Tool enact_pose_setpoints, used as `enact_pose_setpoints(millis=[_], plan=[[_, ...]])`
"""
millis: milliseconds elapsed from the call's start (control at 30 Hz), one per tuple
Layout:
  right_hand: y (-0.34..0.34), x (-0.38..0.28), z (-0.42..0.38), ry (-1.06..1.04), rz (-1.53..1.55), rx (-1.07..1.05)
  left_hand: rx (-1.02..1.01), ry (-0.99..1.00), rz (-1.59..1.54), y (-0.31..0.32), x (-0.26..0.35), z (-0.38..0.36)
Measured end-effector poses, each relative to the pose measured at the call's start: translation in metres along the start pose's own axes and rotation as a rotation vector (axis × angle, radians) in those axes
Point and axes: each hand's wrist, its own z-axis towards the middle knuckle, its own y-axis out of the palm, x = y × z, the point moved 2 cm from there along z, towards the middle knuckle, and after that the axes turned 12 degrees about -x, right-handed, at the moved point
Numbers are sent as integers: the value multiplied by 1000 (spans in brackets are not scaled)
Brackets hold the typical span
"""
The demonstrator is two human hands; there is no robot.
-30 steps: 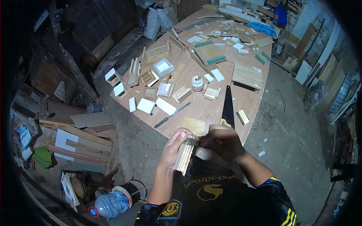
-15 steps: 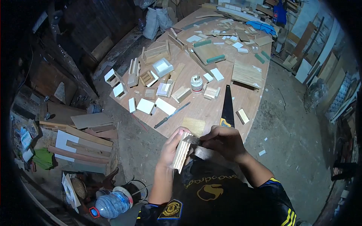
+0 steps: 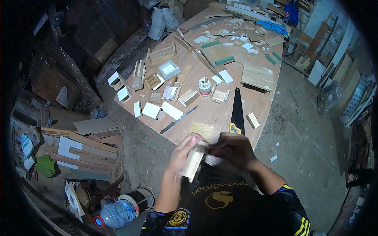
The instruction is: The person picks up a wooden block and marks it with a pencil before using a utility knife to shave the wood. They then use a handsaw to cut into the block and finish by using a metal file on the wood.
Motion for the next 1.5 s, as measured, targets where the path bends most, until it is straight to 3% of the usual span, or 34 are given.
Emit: enact_pose_setpoints(millis=[133, 200, 300, 367, 533, 833, 1000, 1133, 1200, 1400, 1433, 1500], plan=[[2, -4, 0, -70, -166, 15, -111, 4, -132, 5, -2, 4], [1, -5, 0, -68, -247, 38, 64, 12, -130, 8, 1, 5], [-4, -2, -1, -118, -176, 58, 122, 44, -92, 7, 3, 3], [-10, -10, -5, 5, -253, -27, 110, 61, -85, 7, 7, 2], [-9, -3, -5, -17, -173, -29, 96, 74, -41, 10, 9, 5], [3, 6, 0, -77, -161, 45, -134, -66, -328, 2, -7, 8], [4, 3, -1, -22, -52, 36, -42, -9, -167, 6, -2, 7], [-6, -8, -8, 44, -171, 10, -3, -1, -60, 5, -1, 6], [-7, -11, -9, 63, -239, 7, 24, 101, -2, -2, 3, 7], [-3, -4, -8, 71, -99, 57, -36, 66, 51, 3, 8, 9], [-1, -5, -6, 33, -116, 36, -44, 115, 181, 8, 3, 13], [2, -8, -4, -3, -132, 11, -110, 62, 103, 1, -16, 14]])
